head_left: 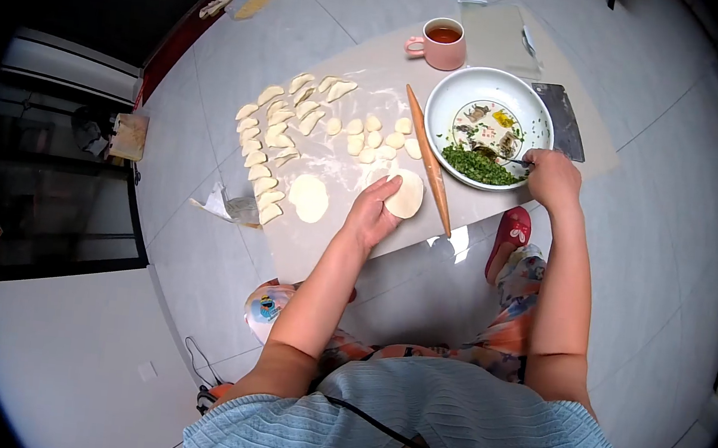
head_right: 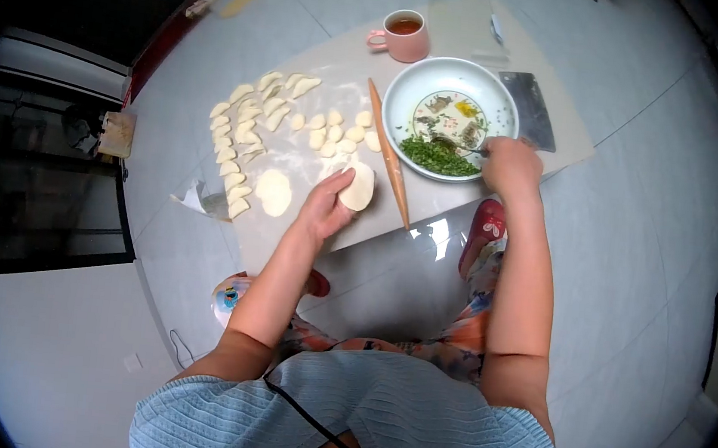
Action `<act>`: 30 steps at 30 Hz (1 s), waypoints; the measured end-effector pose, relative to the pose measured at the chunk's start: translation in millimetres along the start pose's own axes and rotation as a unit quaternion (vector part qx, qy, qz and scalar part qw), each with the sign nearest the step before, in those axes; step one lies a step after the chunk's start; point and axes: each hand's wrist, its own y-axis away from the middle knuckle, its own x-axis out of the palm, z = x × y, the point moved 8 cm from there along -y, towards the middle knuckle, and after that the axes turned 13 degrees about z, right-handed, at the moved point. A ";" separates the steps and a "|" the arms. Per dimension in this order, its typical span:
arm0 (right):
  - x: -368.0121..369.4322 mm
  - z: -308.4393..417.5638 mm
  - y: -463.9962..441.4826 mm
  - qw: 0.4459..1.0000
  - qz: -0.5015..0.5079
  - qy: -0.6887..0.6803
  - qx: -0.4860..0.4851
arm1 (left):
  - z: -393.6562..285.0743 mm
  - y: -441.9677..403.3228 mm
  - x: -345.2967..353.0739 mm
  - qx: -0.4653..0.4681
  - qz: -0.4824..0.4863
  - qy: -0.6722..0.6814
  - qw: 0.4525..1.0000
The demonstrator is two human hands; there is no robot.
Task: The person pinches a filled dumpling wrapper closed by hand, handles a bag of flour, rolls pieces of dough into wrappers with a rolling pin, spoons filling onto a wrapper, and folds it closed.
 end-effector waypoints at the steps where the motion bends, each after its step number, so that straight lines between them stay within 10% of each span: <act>1: -1.6 0.7 2.7 1.000 0.000 0.004 -0.004 | 4.8 -0.9 1.0 -0.008 -0.005 0.004 1.000; 18: 16.3 8.0 7.3 0.999 0.045 -0.021 -0.022 | 43.2 -20.4 55.3 -0.066 0.065 -0.023 0.995; 30: 57.0 -32.4 -20.1 0.907 0.187 -0.376 -0.033 | 31.2 -22.0 70.1 -0.056 0.027 -0.037 0.997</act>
